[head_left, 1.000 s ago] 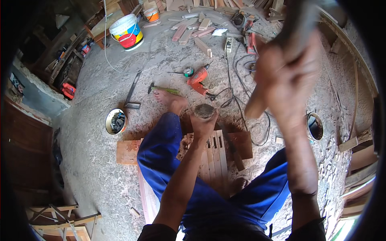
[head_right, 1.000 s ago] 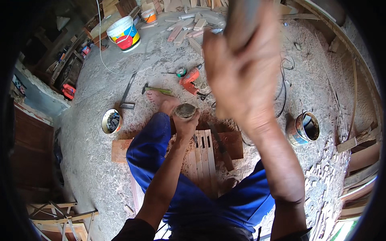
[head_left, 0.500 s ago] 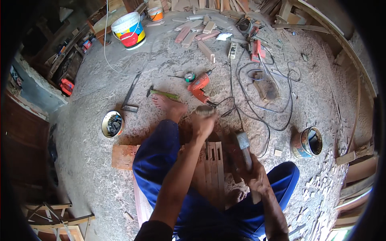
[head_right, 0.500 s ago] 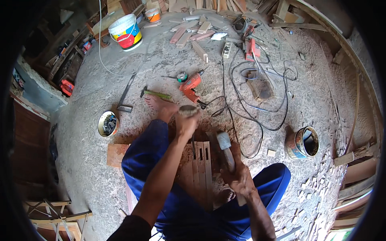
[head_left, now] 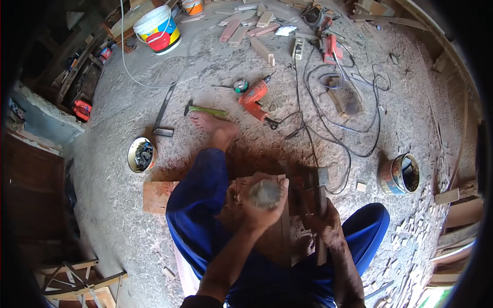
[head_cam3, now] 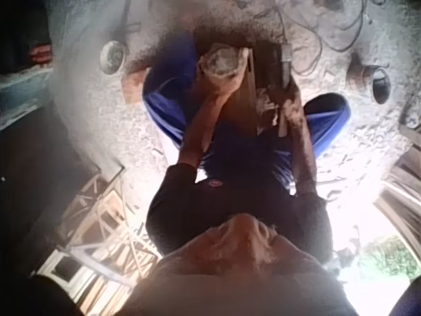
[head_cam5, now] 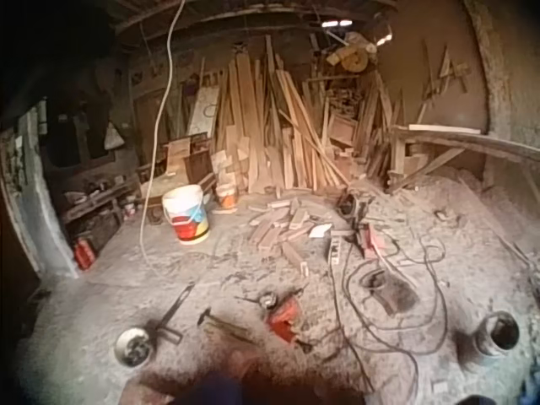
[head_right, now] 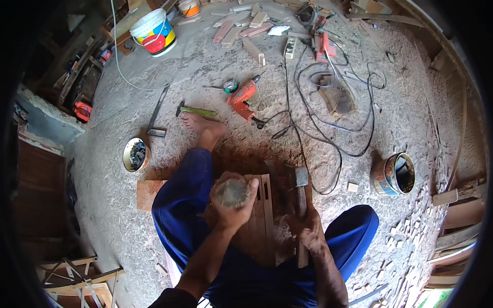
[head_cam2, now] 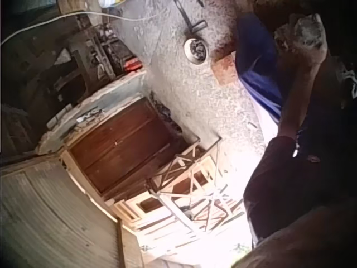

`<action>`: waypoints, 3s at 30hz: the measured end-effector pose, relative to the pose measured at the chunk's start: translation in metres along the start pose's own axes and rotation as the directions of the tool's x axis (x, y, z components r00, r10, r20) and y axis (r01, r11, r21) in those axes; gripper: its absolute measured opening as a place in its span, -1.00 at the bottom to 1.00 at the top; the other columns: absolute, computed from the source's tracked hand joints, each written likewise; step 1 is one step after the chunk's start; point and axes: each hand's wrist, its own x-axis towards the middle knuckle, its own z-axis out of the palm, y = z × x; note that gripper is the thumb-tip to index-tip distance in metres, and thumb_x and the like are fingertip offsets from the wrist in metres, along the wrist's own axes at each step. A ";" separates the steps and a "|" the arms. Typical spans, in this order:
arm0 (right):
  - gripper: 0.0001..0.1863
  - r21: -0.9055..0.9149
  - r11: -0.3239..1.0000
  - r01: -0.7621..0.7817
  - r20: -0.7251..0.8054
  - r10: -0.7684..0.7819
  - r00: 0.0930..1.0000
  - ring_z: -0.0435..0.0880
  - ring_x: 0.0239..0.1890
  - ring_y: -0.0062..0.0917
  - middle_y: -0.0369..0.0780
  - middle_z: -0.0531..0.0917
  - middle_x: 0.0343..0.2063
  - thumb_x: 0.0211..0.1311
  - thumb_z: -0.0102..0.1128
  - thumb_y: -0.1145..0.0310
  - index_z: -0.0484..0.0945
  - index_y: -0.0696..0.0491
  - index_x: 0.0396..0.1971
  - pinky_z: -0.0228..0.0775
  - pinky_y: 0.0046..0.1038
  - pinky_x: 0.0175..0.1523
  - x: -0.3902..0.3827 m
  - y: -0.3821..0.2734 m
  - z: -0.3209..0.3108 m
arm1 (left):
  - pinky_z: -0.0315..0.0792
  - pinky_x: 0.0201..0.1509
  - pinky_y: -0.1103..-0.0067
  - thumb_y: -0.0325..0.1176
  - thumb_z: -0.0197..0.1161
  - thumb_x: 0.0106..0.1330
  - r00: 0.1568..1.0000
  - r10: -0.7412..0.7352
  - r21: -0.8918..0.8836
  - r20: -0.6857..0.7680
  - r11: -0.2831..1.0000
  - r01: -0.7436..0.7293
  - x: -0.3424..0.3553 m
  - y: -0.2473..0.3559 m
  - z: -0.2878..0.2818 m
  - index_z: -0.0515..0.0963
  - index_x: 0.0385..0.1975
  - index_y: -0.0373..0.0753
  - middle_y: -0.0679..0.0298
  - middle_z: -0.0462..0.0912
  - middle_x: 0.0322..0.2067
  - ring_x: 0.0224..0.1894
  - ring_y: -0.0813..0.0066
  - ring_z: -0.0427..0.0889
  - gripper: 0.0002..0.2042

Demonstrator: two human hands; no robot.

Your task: The person carves out rectangular mortises in a wooden beam using a hammer and a chisel while sitting on the floor.

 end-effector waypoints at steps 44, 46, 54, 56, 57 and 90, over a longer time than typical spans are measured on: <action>-0.24 -0.746 0.208 0.633 0.521 -0.409 0.749 0.70 -0.32 -0.02 0.09 0.66 -0.32 0.03 0.20 0.52 0.19 0.09 0.32 0.56 -0.12 -0.23 0.016 -0.199 0.032 | 0.54 -0.15 0.55 -0.65 0.37 0.04 0.983 -0.135 -0.330 0.124 0.929 0.169 0.051 -0.100 0.026 0.60 -0.26 -0.36 0.26 0.69 -0.33 -0.27 0.50 0.66 -0.76; -0.27 -0.693 0.191 0.696 0.499 -0.570 0.653 0.70 -0.47 -0.03 0.04 0.65 -0.48 0.06 0.17 0.54 0.13 0.10 0.29 0.57 -0.11 -0.37 0.008 -0.215 0.041 | 0.54 -0.19 0.55 -0.62 0.40 0.07 0.977 -0.168 -0.321 0.132 0.925 0.203 0.058 -0.100 0.029 0.61 -0.31 -0.36 0.28 0.68 -0.41 -0.35 0.52 0.65 -0.82; -0.27 -0.786 0.120 0.606 0.562 -0.268 0.783 0.72 -0.33 -0.06 0.05 0.68 -0.30 0.09 0.22 0.47 0.16 0.06 0.30 0.59 -0.05 -0.17 0.019 -0.158 0.021 | 0.52 -0.03 0.52 -0.69 0.37 -0.01 0.995 -0.001 -0.262 0.105 0.965 0.028 0.007 -0.068 0.017 0.54 -0.17 -0.34 0.23 0.64 -0.20 -0.18 0.49 0.64 -0.64; -0.30 -0.721 0.188 0.667 0.568 -0.392 0.724 0.72 -0.35 -0.07 0.03 0.68 -0.30 0.11 0.19 0.50 0.19 0.06 0.30 0.60 -0.06 -0.20 0.007 -0.160 0.019 | 0.54 -0.10 0.54 -0.69 0.38 0.01 0.994 -0.092 -0.419 0.065 0.901 0.111 0.006 -0.076 0.025 0.55 -0.20 -0.32 0.27 0.63 -0.26 -0.24 0.50 0.64 -0.68; -0.31 -0.712 0.222 0.666 0.542 -0.429 0.723 0.72 -0.35 -0.07 0.02 0.68 -0.30 0.11 0.18 0.51 0.20 0.05 0.30 0.61 -0.08 -0.21 0.002 -0.168 0.021 | 0.54 -0.11 0.54 -0.66 0.39 0.03 0.995 -0.078 -0.405 0.062 0.909 0.097 0.018 -0.084 0.028 0.57 -0.23 -0.33 0.26 0.66 -0.27 -0.24 0.51 0.65 -0.72; -0.46 -0.690 0.585 0.426 0.284 -0.322 0.903 0.72 -0.45 0.01 0.12 0.66 -0.52 0.13 0.11 0.51 0.28 0.13 0.17 0.62 -0.08 -0.21 -0.010 -0.132 0.009 | 0.50 -0.25 0.55 -0.52 0.33 0.18 0.995 -0.057 -0.137 0.081 0.988 0.068 -0.042 -0.056 0.007 0.51 -0.38 -0.22 0.30 0.58 -0.44 -0.32 0.51 0.62 -0.89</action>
